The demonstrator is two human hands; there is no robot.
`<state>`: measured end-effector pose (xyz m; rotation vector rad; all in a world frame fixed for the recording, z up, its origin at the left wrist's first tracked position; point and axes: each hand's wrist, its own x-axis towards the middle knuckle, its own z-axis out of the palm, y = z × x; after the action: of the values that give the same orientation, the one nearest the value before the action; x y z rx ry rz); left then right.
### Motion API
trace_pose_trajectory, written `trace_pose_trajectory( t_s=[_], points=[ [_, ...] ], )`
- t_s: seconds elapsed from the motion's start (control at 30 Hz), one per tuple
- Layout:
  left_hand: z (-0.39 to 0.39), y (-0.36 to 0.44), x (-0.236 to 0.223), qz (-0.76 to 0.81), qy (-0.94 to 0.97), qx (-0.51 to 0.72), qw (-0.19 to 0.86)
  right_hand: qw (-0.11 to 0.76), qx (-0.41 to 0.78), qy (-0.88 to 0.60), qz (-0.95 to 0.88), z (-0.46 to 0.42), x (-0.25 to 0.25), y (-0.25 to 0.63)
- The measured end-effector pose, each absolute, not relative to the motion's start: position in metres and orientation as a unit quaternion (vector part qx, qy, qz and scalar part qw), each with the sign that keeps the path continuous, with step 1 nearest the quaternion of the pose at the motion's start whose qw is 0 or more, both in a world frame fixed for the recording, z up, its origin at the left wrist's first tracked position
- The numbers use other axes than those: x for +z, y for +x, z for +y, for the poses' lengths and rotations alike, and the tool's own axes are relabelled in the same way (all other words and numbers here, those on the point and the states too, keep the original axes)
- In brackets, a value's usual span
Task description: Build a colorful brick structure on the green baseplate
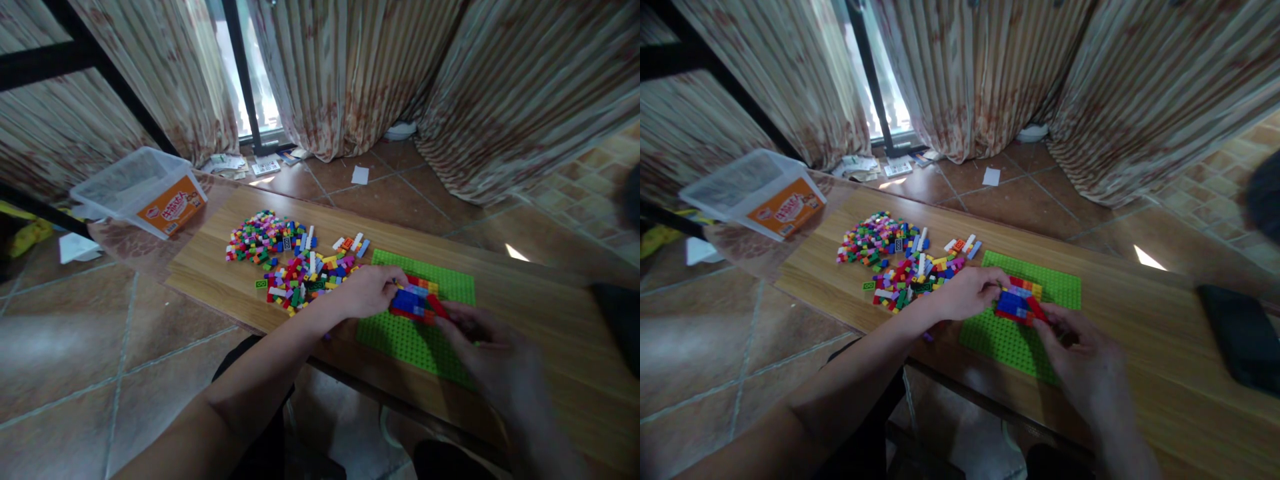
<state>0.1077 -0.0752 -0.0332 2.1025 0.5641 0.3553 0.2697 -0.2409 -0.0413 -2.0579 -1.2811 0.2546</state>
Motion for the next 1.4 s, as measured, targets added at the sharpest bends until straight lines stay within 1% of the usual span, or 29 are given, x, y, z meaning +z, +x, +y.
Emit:
trace_pose_trajectory(
  t_s=[0.07,0.17,0.47,0.87,1.17,1.4],
  points=[
    [-0.075,0.108,-0.034,0.235,0.846,0.146,0.456,0.364,0.122,-0.767,-0.514,-0.241,-0.040,0.270],
    [-0.075,0.109,-0.033,0.239,0.835,0.154,0.471,0.366,0.131,-0.737,-0.553,-0.236,-0.039,0.263],
    [-0.073,0.106,-0.035,0.219,0.806,0.158,0.527,0.366,0.061,-0.726,-0.579,-0.223,-0.042,0.252],
    [-0.074,0.105,-0.035,0.242,0.793,0.149,0.539,0.398,0.044,-0.736,-0.546,-0.216,-0.048,0.246],
    [-0.081,0.108,-0.030,0.279,0.766,0.147,0.560,0.421,0.061,-0.748,-0.509,-0.213,-0.044,0.242],
    [-0.082,0.116,-0.040,0.324,0.730,0.173,0.577,0.444,0.103,-0.756,-0.470,-0.210,-0.050,0.246]
  ],
)
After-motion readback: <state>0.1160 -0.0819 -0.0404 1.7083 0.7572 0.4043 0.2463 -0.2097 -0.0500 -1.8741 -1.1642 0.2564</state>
